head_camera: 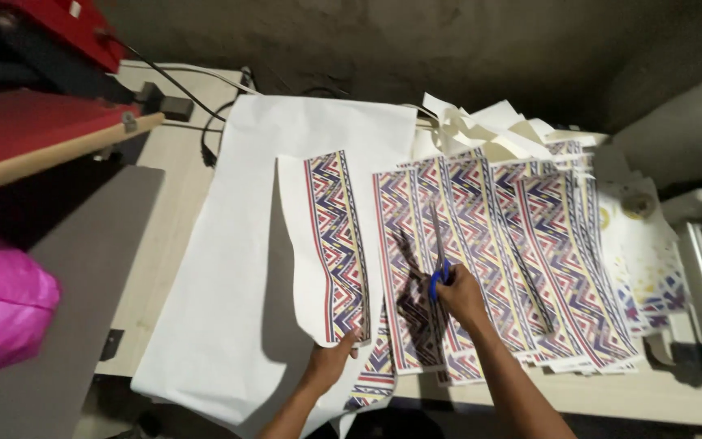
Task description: The person uses blue-handled scissors to cut a large sheet of patterned paper into smaller rectangular strips. They repeatedly align the paper on a table, cut along the edges, and separate the cut pieces from the main sheet.
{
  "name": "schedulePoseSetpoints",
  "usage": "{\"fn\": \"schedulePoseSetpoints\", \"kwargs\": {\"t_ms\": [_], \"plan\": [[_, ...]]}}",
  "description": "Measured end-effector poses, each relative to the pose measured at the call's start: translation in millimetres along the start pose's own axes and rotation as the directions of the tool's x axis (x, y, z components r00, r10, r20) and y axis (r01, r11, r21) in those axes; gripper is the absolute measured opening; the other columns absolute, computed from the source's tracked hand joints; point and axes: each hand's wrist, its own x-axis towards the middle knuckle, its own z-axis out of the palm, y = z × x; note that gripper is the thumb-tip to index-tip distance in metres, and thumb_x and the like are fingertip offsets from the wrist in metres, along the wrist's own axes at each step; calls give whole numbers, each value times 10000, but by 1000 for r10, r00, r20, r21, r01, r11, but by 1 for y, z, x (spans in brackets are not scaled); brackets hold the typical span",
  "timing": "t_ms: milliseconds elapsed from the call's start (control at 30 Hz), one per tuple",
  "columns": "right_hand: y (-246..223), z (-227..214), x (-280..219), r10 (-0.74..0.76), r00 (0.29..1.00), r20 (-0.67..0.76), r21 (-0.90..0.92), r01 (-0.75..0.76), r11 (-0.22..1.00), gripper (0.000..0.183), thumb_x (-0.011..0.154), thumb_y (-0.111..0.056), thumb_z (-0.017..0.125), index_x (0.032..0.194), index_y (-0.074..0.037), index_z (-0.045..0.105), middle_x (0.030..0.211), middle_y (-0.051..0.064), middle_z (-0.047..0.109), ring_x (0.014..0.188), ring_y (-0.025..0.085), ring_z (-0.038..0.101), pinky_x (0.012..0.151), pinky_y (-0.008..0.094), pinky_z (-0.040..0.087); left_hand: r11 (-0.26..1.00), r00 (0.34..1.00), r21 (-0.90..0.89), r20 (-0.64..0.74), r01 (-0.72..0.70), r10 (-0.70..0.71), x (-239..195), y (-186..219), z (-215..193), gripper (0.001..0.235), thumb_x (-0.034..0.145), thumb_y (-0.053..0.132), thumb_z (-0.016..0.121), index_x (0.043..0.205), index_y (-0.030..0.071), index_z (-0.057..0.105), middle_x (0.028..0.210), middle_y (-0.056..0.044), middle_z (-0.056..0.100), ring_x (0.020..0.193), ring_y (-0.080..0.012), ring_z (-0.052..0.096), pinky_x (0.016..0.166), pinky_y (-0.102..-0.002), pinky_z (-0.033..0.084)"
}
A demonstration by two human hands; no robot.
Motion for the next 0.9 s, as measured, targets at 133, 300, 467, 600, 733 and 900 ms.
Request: {"fn": "schedulePoseSetpoints", "kwargs": {"t_ms": [133, 300, 467, 600, 733, 900], "plan": [[-6, 1, -14, 111, 991, -79, -148, -122, 981, 300, 821, -211, 791, 982, 5, 659, 799, 134, 720, 687, 224, 684, 657, 373, 547, 983, 994, -148, -16, 104, -108, 4, -36, 5, 242, 976, 221, 675, 1067, -3, 687, 849, -111, 703, 665, -143, 622, 577, -302, 502], [-26, 8, 30, -91, 986, -142, -264, 51, 963, 339, 772, -145, 785, 1040, 5, 643, 873, 200, 733, 785, 341, 722, 704, 433, 555, 943, 976, -288, -94, 165, -199, -1, -49, 10, 297, 945, 235, 688, 1091, -19, 637, 854, -97, 728, 658, -169, 680, 521, -305, 491], [-61, 15, 121, -270, 955, -121, -327, 218, 919, 364, 809, -143, 797, 1089, 11, 624, 969, 234, 730, 877, 392, 717, 763, 459, 566, 879, 942, -396, -89, 265, -324, -13, -19, 15, 345, 958, 258, 648, 1173, -7, 601, 847, -131, 705, 675, -182, 672, 518, -326, 517], [-90, 16, 169, -413, 899, -144, -318, 353, 880, 419, 796, -32, 771, 1169, 31, 590, 1045, 250, 716, 939, 410, 714, 804, 472, 567, 763, 905, -578, -96, 289, -415, -7, -41, 10, 437, 984, 327, 561, 1206, -49, 565, 839, -186, 691, 679, -225, 675, 520, -371, 558], [-94, 18, 199, -429, 897, -109, -360, 367, 858, 485, 771, 0, 774, 1200, 46, 551, 1032, 257, 706, 947, 424, 702, 798, 481, 555, 687, 861, -658, -114, 308, -496, 11, -87, 2, 495, 972, 358, 567, 1268, -37, 526, 836, -205, 687, 683, -270, 670, 512, -394, 529], [-95, 22, 224, -375, 925, -60, -366, 329, 871, 478, 789, -12, 774, 1212, 15, 554, 1042, 226, 715, 959, 411, 689, 810, 485, 539, 613, 792, -672, -65, 415, -608, 22, -120, -12, 591, 959, 363, 568, 1436, 55, 401, 961, -261, 687, 717, -291, 620, 544, -418, 511]]}}
